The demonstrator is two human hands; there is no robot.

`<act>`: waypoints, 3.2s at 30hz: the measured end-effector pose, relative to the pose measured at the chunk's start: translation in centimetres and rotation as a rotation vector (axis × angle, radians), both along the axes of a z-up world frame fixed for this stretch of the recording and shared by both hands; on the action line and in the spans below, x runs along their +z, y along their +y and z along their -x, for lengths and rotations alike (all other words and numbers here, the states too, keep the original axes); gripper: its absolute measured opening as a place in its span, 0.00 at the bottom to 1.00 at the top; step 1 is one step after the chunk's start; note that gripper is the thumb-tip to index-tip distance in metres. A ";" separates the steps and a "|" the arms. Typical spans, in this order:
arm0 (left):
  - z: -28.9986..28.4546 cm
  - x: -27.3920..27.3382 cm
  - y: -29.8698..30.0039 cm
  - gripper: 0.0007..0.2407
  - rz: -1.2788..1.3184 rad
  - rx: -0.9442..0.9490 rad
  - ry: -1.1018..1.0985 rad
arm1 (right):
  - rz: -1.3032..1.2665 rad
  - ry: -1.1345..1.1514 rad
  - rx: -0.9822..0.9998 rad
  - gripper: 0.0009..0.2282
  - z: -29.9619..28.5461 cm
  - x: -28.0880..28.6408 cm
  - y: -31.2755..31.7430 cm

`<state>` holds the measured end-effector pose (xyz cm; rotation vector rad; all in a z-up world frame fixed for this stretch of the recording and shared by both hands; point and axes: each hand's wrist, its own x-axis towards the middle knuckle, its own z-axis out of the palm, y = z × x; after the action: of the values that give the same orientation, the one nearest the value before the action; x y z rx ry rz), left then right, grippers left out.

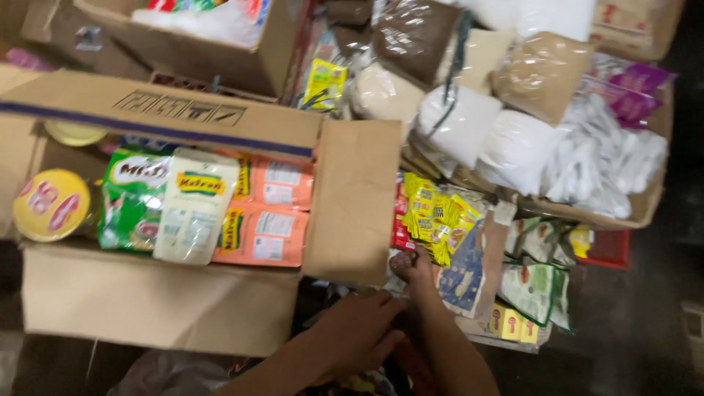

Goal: The person packs a cardboard box with various items including packets of drink mix, small containers, and sachets of food, then seals the box with blue and yellow tape.

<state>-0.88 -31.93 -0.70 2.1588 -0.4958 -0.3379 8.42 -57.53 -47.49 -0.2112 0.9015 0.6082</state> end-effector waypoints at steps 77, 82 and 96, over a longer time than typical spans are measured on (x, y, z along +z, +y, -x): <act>0.0 0.7 27.8 0.14 0.603 0.404 0.399 | 0.398 -1.124 0.340 0.23 6.1 55.1 30.8; 0.6 -4.4 27.5 0.17 1.290 0.105 0.951 | 0.530 -1.328 0.359 0.31 4.6 52.3 32.6; 6.3 -5.2 24.2 0.21 1.555 0.029 1.362 | 0.634 -0.843 0.138 0.23 5.4 50.2 31.1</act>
<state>-7.20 -7.69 -5.91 0.1828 0.1394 -0.8831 3.04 -26.39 2.68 -1.0252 0.2265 0.2841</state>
